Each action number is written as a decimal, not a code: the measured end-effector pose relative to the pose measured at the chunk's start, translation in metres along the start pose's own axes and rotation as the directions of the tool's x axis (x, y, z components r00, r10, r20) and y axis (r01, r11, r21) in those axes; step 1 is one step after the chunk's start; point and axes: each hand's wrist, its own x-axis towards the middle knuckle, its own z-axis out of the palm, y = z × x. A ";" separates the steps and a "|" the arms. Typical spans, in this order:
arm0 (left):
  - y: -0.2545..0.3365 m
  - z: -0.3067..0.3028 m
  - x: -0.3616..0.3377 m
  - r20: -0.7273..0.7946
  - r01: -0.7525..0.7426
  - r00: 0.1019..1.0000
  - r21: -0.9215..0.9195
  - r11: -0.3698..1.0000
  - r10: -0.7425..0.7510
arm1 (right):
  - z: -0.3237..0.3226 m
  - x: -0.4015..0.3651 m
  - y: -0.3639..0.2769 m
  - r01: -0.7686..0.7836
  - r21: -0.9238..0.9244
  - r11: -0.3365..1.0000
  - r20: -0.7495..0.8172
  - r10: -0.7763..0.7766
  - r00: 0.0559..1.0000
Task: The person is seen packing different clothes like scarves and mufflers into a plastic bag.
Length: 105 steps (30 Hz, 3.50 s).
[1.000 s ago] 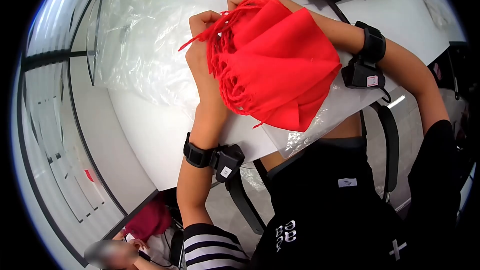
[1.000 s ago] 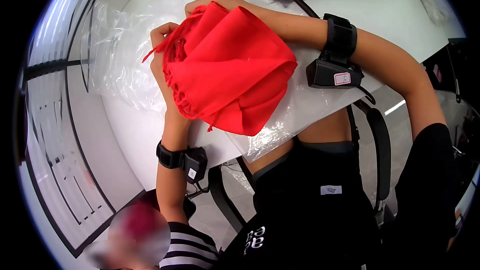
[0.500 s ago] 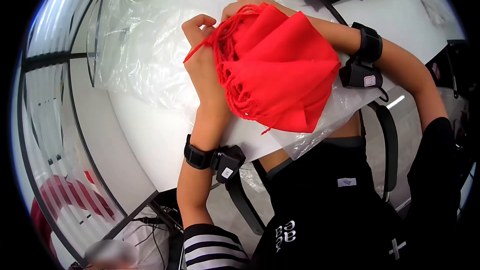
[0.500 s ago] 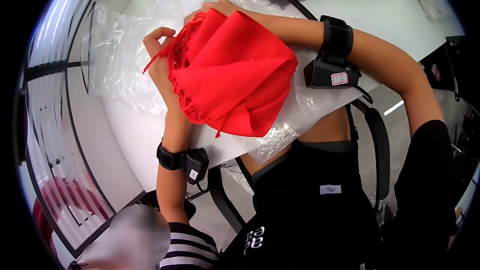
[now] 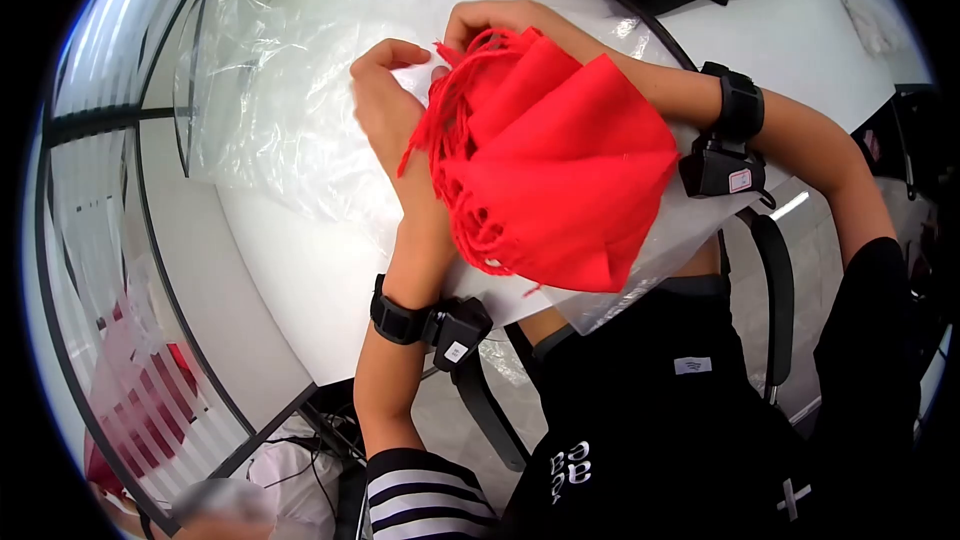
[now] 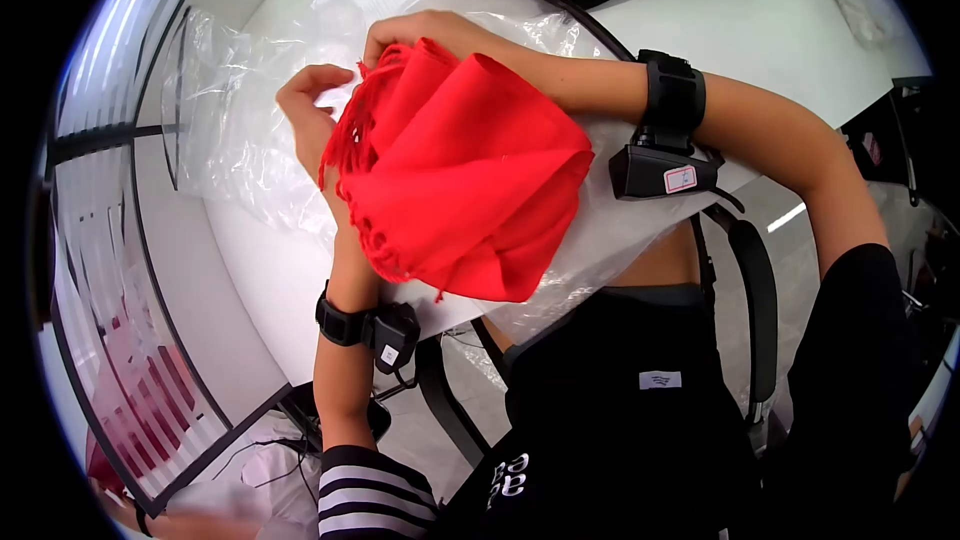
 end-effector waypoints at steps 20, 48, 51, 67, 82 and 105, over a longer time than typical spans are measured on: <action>-0.001 -0.003 -0.004 0.118 0.045 0.993 -0.252 0.967 -0.015 | -0.004 0.009 0.020 0.050 -0.061 0.997 -0.050 -0.053 0.997; -0.012 0.001 0.001 0.169 0.193 0.977 -0.465 0.864 -0.128 | -0.002 0.004 0.007 0.113 -0.211 0.971 0.042 -0.107 0.993; -0.010 0.003 0.003 0.165 0.235 0.970 -0.466 0.853 -0.178 | -0.001 0.009 0.014 0.037 -0.198 0.980 0.072 -0.023 0.997; -0.007 0.000 0.005 0.166 0.254 0.965 -0.391 0.885 -0.203 | -0.002 0.017 0.026 0.057 -0.296 0.954 0.218 0.010 0.976; -0.009 -0.001 0.005 0.184 0.251 0.965 -0.428 0.868 -0.188 | -0.023 0.011 -0.004 -0.090 -0.128 0.988 0.349 0.129 0.928; -0.020 0.002 0.010 0.204 0.228 0.967 -0.416 0.880 -0.154 | -0.021 0.006 0.007 0.156 -0.219 0.963 0.339 -0.075 0.938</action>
